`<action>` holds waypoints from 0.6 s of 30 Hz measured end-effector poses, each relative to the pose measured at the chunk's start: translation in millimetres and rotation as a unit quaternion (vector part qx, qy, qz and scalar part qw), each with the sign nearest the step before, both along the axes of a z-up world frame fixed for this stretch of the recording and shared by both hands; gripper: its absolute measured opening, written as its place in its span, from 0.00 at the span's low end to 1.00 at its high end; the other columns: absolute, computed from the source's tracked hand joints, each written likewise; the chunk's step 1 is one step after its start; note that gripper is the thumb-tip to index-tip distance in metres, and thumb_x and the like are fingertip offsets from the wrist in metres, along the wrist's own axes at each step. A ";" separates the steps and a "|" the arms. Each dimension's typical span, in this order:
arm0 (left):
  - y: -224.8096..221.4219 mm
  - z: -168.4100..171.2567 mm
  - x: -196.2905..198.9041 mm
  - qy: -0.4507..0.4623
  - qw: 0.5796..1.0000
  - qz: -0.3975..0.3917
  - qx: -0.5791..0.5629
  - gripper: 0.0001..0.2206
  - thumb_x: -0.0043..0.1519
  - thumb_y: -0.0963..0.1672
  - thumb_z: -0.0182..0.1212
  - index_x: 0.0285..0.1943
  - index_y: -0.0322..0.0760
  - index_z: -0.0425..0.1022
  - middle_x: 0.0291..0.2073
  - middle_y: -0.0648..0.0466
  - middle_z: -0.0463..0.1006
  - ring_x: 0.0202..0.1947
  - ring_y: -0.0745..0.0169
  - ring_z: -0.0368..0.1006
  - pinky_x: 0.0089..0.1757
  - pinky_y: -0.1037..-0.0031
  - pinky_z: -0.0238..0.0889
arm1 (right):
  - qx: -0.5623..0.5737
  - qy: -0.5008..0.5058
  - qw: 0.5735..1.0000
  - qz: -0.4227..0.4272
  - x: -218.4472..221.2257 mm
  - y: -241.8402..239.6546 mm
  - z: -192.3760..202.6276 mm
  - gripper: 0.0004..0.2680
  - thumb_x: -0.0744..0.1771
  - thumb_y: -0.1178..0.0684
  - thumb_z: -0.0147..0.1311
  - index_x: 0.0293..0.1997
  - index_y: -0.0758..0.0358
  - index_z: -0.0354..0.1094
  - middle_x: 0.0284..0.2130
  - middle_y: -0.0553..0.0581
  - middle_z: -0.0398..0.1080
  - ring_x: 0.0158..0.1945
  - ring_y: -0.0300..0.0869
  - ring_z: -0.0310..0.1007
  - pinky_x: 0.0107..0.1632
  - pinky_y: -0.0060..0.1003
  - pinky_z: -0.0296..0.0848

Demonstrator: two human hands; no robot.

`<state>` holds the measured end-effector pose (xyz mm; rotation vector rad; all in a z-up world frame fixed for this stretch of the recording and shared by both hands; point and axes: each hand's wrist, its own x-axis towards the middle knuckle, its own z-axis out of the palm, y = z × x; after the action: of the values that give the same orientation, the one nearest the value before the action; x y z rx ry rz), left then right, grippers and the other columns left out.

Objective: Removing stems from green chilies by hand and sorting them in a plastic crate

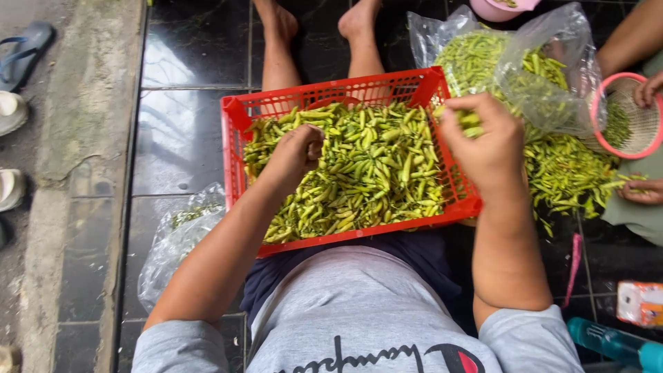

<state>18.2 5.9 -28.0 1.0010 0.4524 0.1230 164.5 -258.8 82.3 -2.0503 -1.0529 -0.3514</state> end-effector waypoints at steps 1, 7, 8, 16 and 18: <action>2.5 0.9 -2.1 -0.001 1.000 -0.007 -0.004 0.04 0.62 0.44 0.53 0.37 0.41 0.71 0.22 0.63 0.52 0.22 0.76 0.50 0.23 0.84 0.40 | -0.004 -0.001 1.000 -0.007 10.4 -16.0 -1.9 0.06 0.68 0.62 0.65 0.48 0.60 0.79 0.35 0.61 0.76 0.40 0.54 0.78 0.42 0.44 0.75; -4.8 20.9 -2.0 -0.011 0.999 -0.027 -0.013 0.05 0.64 0.45 0.50 0.37 0.41 0.67 0.24 0.62 0.52 0.23 0.75 0.52 0.22 0.85 0.42 | -0.337 0.098 0.908 -0.227 71.2 -105.4 -54.9 0.07 0.68 0.44 0.59 0.50 0.47 0.76 0.39 0.63 0.79 0.44 0.65 0.78 0.46 0.60 0.76; -4.9 20.4 -2.5 -0.016 0.999 -0.024 -0.013 0.05 0.64 0.44 0.49 0.37 0.40 0.67 0.24 0.62 0.52 0.23 0.75 0.51 0.23 0.85 0.41 | -0.369 0.162 0.892 -0.206 72.0 -106.6 -59.6 0.10 0.68 0.45 0.58 0.52 0.52 0.75 0.46 0.70 0.75 0.49 0.71 0.74 0.50 0.66 0.72; 6.1 -4.5 0.0 -0.027 0.999 -0.027 -0.035 0.09 0.63 0.48 0.47 0.42 0.40 0.66 0.26 0.57 0.56 0.25 0.70 0.54 0.23 0.81 0.43 | -0.388 0.270 0.865 -0.171 85.1 -114.6 -54.6 0.20 0.68 0.45 0.55 0.67 0.60 0.67 0.55 0.70 0.74 0.59 0.67 0.70 0.60 0.64 0.67; 7.8 -9.0 1.8 -0.060 0.996 -0.033 -0.056 0.11 0.63 0.49 0.46 0.44 0.39 0.66 0.25 0.57 0.56 0.24 0.69 0.54 0.23 0.81 0.42 | -0.326 0.117 0.923 -0.168 94.4 -116.7 -58.4 0.13 0.71 0.46 0.56 0.62 0.55 0.71 0.49 0.57 0.77 0.54 0.53 0.75 0.53 0.55 0.73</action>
<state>20.0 13.7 -37.0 0.8928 0.3134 0.0972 258.9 -375.6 23.9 -2.7979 -0.7185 0.1044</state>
